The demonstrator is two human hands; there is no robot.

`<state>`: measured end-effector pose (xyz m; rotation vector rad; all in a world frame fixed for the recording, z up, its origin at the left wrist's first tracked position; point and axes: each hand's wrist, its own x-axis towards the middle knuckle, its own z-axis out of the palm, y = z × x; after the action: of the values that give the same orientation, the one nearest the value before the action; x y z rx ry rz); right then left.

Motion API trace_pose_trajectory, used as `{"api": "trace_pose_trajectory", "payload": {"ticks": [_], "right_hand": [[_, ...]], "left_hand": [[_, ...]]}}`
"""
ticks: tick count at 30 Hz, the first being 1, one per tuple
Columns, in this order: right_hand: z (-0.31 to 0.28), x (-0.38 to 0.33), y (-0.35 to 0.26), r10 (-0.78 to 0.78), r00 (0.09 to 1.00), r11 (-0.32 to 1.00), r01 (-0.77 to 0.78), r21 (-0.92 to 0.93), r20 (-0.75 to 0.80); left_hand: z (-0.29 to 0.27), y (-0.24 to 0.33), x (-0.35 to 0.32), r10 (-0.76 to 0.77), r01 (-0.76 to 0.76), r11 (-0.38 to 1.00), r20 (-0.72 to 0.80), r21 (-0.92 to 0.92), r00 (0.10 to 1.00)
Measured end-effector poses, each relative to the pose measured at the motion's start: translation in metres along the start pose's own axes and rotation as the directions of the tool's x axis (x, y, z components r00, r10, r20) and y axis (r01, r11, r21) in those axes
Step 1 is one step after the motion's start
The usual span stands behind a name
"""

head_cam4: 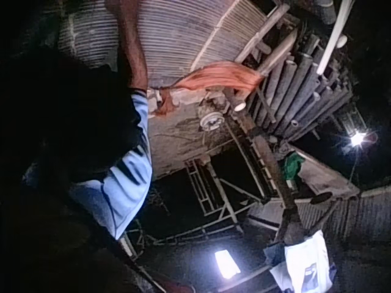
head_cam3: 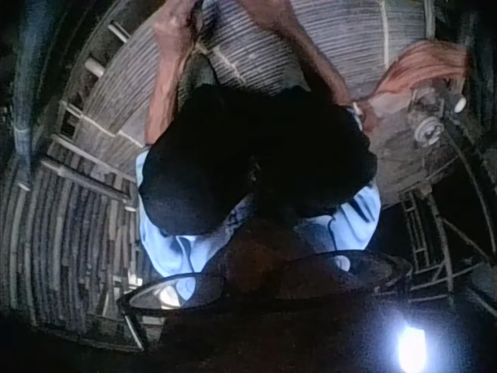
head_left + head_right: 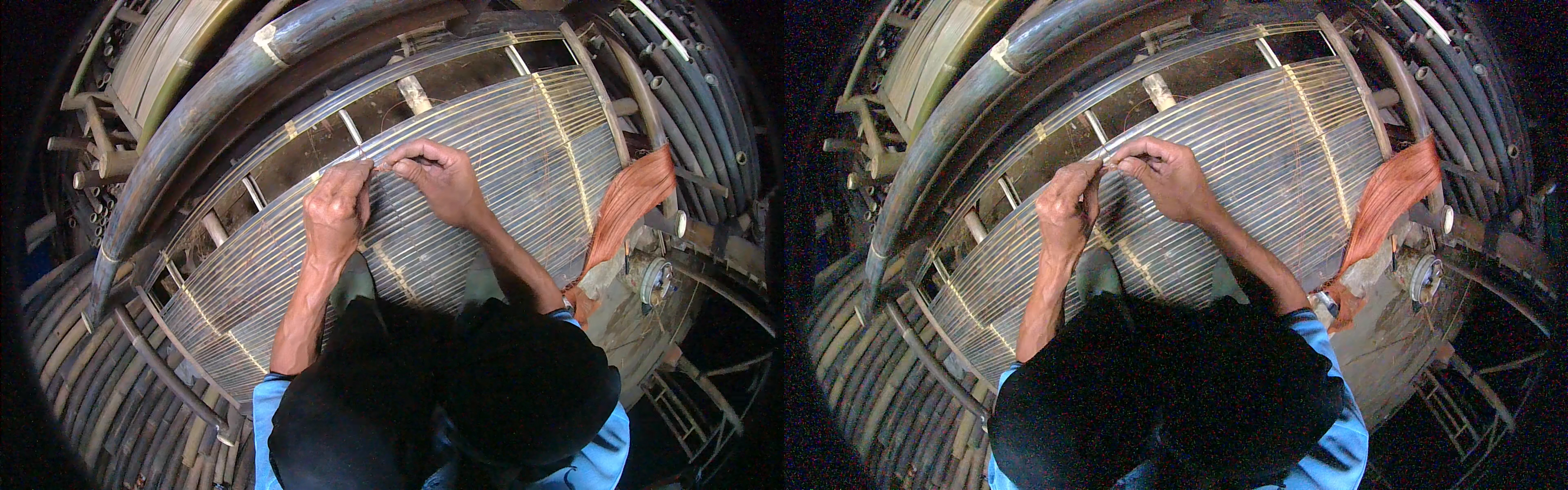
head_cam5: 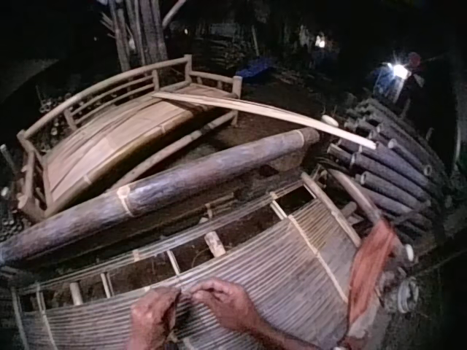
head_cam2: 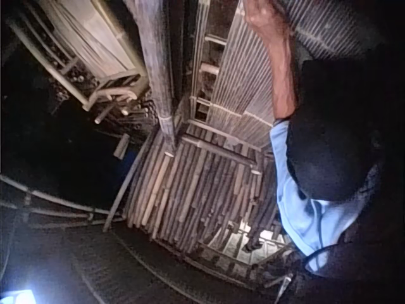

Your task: The person weaves thin bamboo strips into a large panel, using their hands to thread a long cord through the slats and then using a small wooden tool to tighten and align the weave.

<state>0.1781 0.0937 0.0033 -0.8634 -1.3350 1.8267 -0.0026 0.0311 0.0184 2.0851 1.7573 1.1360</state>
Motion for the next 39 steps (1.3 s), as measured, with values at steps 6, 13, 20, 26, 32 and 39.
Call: {"api": "trace_pose_trajectory", "payload": {"ticks": [6, 13, 20, 26, 32, 39], "right_hand": [[0.003, -0.002, -0.002, 0.003, 1.0, 1.0, -0.003, -0.018, 0.004], [0.018, -0.011, -0.012, -0.09, 0.993, 0.995, 0.088, 0.037, 0.078], [0.025, -0.022, -0.012, -0.12, 0.972, 0.986, 0.094, 0.137, 0.2], [0.035, -0.035, -0.004, -0.213, 0.908, 0.977, 0.21, 0.048, 0.362], [0.016, -0.045, -0.002, -0.393, 0.814, 0.823, 0.519, -0.23, 0.428], [-0.086, -0.148, 0.03, 0.044, 0.989, 0.881, 0.029, -0.473, 0.143]], "left_hand": [[-0.032, 0.033, 0.004, -0.136, 0.133, 0.986, 0.03, 0.096, 0.99], [-0.068, 0.044, 0.015, -0.359, 0.497, 0.723, 0.354, -0.48, 0.864], [-0.068, 0.059, 0.002, -0.274, 0.415, 0.401, 0.325, -0.817, 0.905], [-0.099, 0.097, -0.017, -0.271, 0.469, 0.552, 0.384, -0.69, 0.883], [-0.091, 0.094, 0.013, 0.066, 0.364, 0.654, 0.528, -0.664, 0.846], [-0.091, 0.086, 0.048, 0.0, 0.307, 0.896, 0.693, -0.32, 0.721]]}}
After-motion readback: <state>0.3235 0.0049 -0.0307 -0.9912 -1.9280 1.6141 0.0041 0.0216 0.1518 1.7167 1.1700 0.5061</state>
